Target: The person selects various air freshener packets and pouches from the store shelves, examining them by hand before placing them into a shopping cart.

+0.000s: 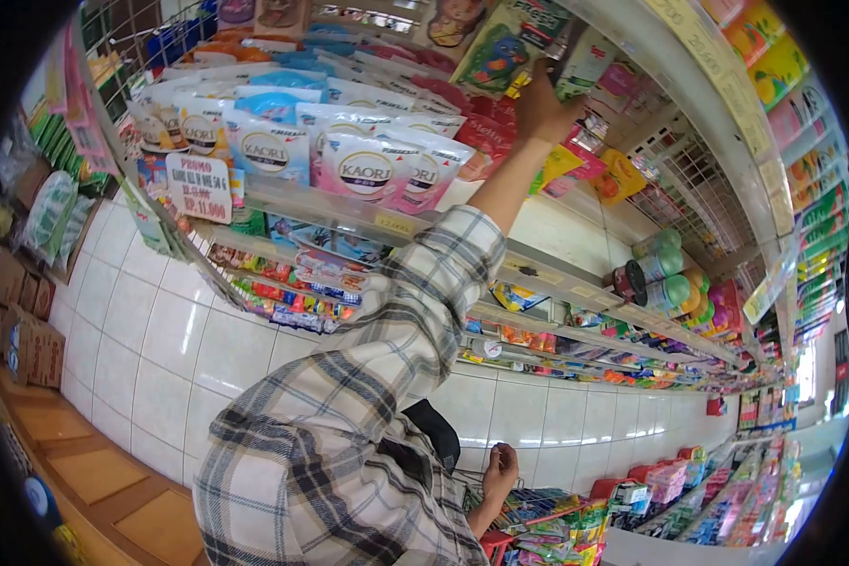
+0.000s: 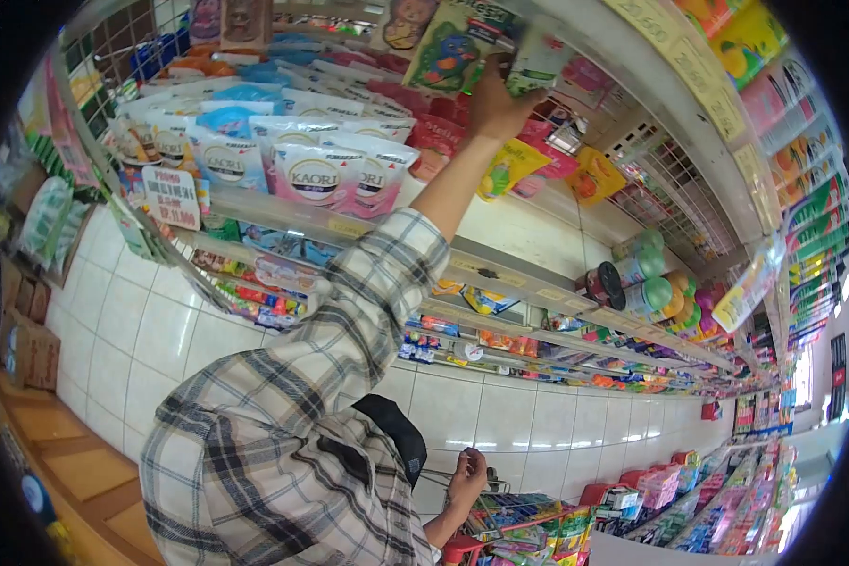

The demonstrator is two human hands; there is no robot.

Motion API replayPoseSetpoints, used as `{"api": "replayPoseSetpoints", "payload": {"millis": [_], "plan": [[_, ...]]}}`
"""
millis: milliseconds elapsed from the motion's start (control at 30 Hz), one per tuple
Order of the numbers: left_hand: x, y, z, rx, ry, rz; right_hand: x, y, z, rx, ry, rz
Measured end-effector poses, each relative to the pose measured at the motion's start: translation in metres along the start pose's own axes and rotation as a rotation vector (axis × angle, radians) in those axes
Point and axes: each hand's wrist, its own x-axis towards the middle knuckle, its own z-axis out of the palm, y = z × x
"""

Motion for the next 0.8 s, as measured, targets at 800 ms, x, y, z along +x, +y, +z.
{"api": "replayPoseSetpoints", "payload": {"millis": [800], "plan": [[-0.087,0.168,-0.27,0.218,-0.465,0.249,0.047,-0.043,0.06,0.013,-0.301,-0.2]]}}
